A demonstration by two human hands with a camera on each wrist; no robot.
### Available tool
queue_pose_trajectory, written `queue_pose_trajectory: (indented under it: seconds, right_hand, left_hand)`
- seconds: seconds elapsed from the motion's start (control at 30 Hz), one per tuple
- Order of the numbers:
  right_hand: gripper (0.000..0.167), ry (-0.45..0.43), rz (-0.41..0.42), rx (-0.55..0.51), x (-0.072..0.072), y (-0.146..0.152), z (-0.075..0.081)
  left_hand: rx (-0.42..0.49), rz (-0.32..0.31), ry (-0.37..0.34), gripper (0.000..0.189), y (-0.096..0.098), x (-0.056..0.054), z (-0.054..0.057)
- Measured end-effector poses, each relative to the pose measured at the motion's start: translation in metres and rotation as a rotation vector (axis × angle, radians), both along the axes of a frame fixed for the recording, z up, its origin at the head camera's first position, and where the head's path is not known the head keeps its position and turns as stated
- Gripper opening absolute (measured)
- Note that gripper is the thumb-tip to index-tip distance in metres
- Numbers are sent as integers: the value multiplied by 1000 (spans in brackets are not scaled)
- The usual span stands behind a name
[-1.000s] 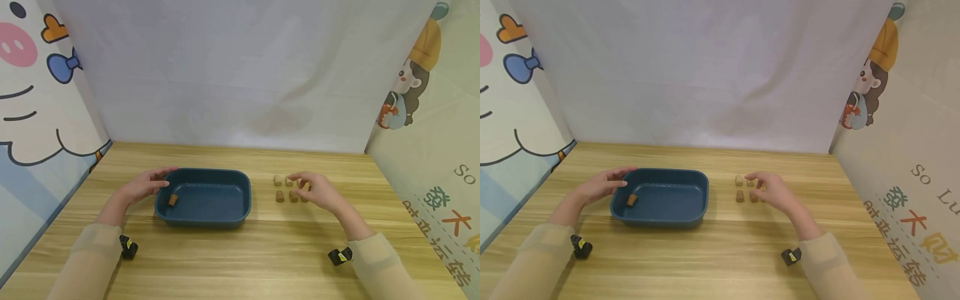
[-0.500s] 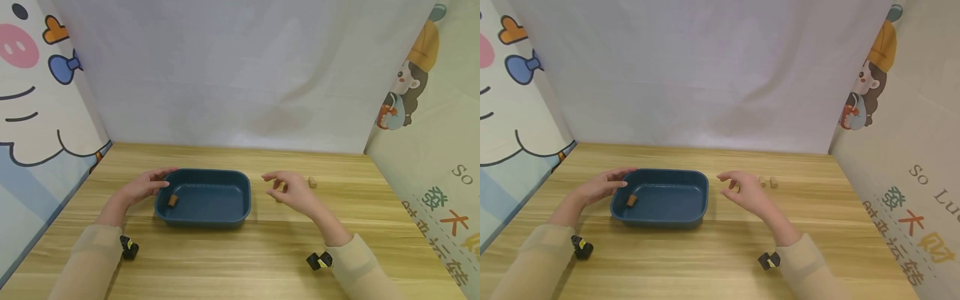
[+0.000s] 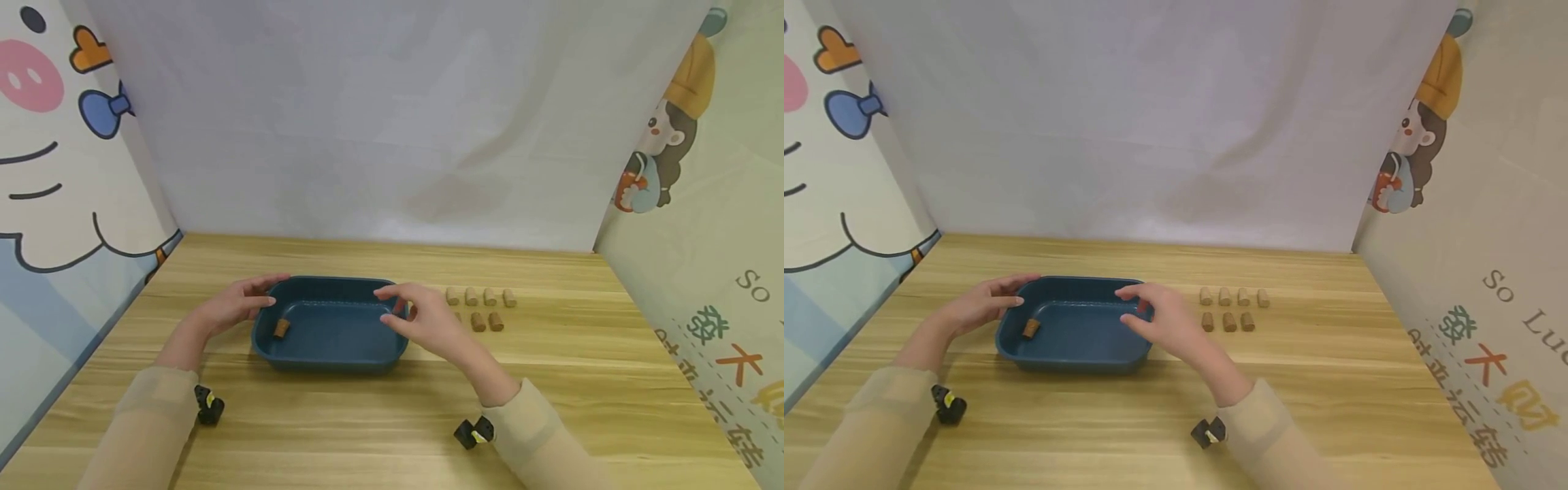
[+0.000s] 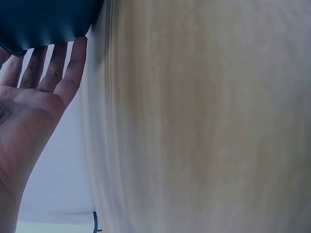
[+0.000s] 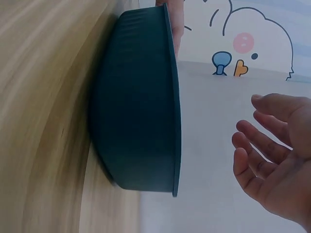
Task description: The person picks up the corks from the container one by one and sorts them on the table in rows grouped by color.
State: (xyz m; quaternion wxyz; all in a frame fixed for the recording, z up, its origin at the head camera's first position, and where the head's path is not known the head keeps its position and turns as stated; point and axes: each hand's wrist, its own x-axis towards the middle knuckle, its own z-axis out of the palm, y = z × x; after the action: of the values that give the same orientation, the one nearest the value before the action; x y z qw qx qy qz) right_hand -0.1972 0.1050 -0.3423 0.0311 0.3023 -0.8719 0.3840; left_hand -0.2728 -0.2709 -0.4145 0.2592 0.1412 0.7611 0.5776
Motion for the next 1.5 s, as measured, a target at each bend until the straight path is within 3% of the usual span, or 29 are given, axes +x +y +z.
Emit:
queue_pose_trajectory:
  seconds: [0.33,0.8,1.1,1.5]
  right_hand:
    - [35,14,12,38,-9,-38,-14]
    - [37,-8,152,4,-24,-89,-33]
    - [39,-40,204,131,-35,-114,-48]
    - [45,-101,254,388,-46,-131,-61]
  left_hand:
    - [2,3,-11,56,1,-1,-2]
    - [-20,-2,-3,58,-1,-3,-6]
    - [-29,-17,6,57,-1,0,-5]
    - [-14,-17,-1,56,0,-1,-5]
